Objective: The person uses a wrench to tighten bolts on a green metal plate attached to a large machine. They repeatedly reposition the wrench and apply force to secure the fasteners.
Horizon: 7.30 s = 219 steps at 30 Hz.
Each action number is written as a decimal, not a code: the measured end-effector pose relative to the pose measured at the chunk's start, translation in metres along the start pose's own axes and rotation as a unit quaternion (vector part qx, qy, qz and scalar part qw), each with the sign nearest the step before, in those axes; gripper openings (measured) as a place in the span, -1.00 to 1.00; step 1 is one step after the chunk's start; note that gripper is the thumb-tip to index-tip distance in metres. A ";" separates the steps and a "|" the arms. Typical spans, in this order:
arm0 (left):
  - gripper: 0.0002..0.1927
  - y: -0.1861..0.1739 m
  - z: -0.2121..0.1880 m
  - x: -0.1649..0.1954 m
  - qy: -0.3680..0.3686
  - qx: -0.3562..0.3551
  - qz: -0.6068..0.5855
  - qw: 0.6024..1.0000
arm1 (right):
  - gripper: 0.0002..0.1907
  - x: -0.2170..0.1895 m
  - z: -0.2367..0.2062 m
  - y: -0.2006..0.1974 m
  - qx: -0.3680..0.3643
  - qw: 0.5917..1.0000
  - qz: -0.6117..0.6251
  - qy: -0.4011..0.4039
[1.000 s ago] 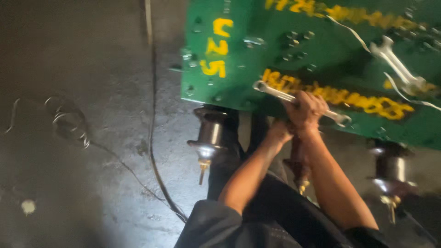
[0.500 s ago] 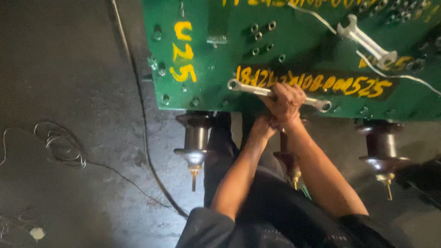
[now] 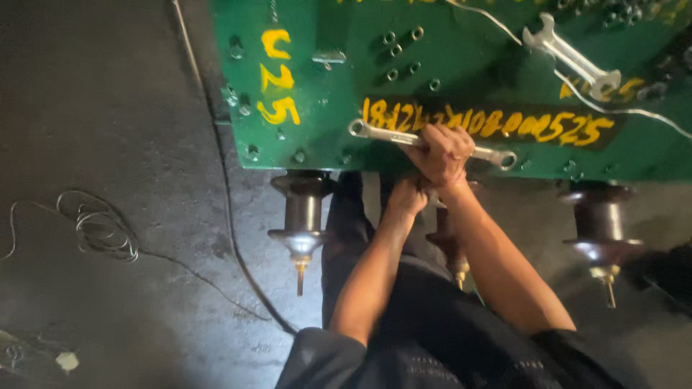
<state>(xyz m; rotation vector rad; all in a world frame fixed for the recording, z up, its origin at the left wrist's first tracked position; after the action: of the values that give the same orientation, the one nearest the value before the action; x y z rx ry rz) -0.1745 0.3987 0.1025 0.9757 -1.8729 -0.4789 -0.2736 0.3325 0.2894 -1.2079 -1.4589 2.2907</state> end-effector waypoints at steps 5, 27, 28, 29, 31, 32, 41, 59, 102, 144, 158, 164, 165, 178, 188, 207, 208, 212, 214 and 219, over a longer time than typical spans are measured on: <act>-0.35 0.013 0.010 -0.001 -0.074 -0.052 -0.554 0.828 | -0.48 0.002 -0.002 0.000 -0.002 1.000 -0.008 0.005; -0.84 0.025 -0.076 0.178 0.252 0.262 0.542 0.758 | -0.42 0.032 0.050 -0.054 0.127 0.980 0.131 0.082; -0.81 0.030 -0.054 0.189 0.270 0.252 0.558 0.743 | -0.43 0.038 0.039 -0.061 0.130 0.974 0.154 0.106; -0.77 0.039 -0.032 0.199 0.305 0.251 0.597 0.699 | -0.44 0.043 0.022 -0.072 0.133 0.966 0.176 0.133; -0.70 0.055 0.005 0.211 0.369 0.219 0.637 0.640 | -0.50 0.050 -0.022 -0.097 0.136 0.955 0.195 0.176; -0.66 0.063 0.019 0.214 0.400 0.187 0.639 0.629 | -0.54 0.053 -0.048 -0.111 0.138 0.952 0.192 0.192; -0.84 0.077 0.010 0.216 0.402 0.131 0.670 0.610 | -0.50 0.075 -0.311 -0.153 0.179 0.863 0.185 0.434; -0.80 0.133 -0.066 -0.059 -0.048 0.111 -0.078 0.990 | -0.79 0.091 -0.367 -0.120 0.145 0.766 0.397 0.485; -0.86 0.152 -0.029 -0.062 0.115 0.495 -0.112 0.854 | -0.79 0.141 -0.250 -0.148 -0.099 0.804 0.559 0.178; -0.28 0.112 0.001 -0.013 0.115 0.387 -0.240 0.883 | -0.56 0.176 -0.183 -0.155 -0.091 0.982 0.065 0.150; -0.24 0.099 -0.003 -0.010 0.127 0.442 -0.027 0.888 | -0.42 0.169 -0.113 -0.139 -0.140 0.990 -0.018 -0.007; -0.24 0.099 0.005 -0.017 0.097 0.427 -0.051 0.898 | -0.38 0.163 -0.123 -0.155 -0.075 0.987 -0.135 0.037; -0.22 0.099 0.005 -0.019 0.089 0.419 -0.069 0.901 | -0.38 0.156 -0.113 -0.153 -0.083 0.990 -0.114 -0.021; -0.35 0.099 0.004 -0.028 0.121 0.393 -0.127 0.903 | -0.39 0.152 -0.123 -0.168 -0.082 0.990 -0.038 0.107; -0.38 0.104 0.004 -0.026 0.059 0.399 -0.103 0.909 | -0.60 0.196 -0.032 -0.141 -0.172 0.912 -0.187 -0.323; -0.26 0.103 -0.001 -0.013 0.157 0.381 -0.105 0.905 | -0.36 0.212 -0.153 -0.114 -0.292 0.947 -0.101 0.084; -0.25 0.101 0.000 -0.015 0.150 0.397 -0.109 0.899 | -0.43 0.199 -0.158 -0.114 -0.261 0.960 -0.096 0.021; -0.25 0.100 -0.001 -0.017 0.191 0.405 -0.111 0.887 | -0.46 0.185 -0.089 -0.109 -0.210 0.928 -0.240 -0.191; -0.32 0.097 -0.002 -0.035 0.084 0.421 -0.099 0.898 | -0.78 0.178 -0.040 -0.106 -0.326 0.861 -0.104 -0.375; -0.45 0.108 -0.014 0.002 0.247 0.389 0.269 0.846 | -0.40 0.165 -0.078 -0.142 -0.152 0.959 -0.070 -0.229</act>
<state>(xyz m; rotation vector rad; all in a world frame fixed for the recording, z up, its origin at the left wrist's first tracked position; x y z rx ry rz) -0.2089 0.4639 0.1825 0.8826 -1.7375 0.8690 -0.3648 0.5441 0.3019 -0.6142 -2.0404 2.4128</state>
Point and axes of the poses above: each hand's wrist, its own z-axis towards the middle knuckle, its own y-axis out of the palm, x = y × z, the point moved 7 cm from there along z, towards the middle knuckle, and after that the axes turned 7 degrees about z, right-handed, at the moved point
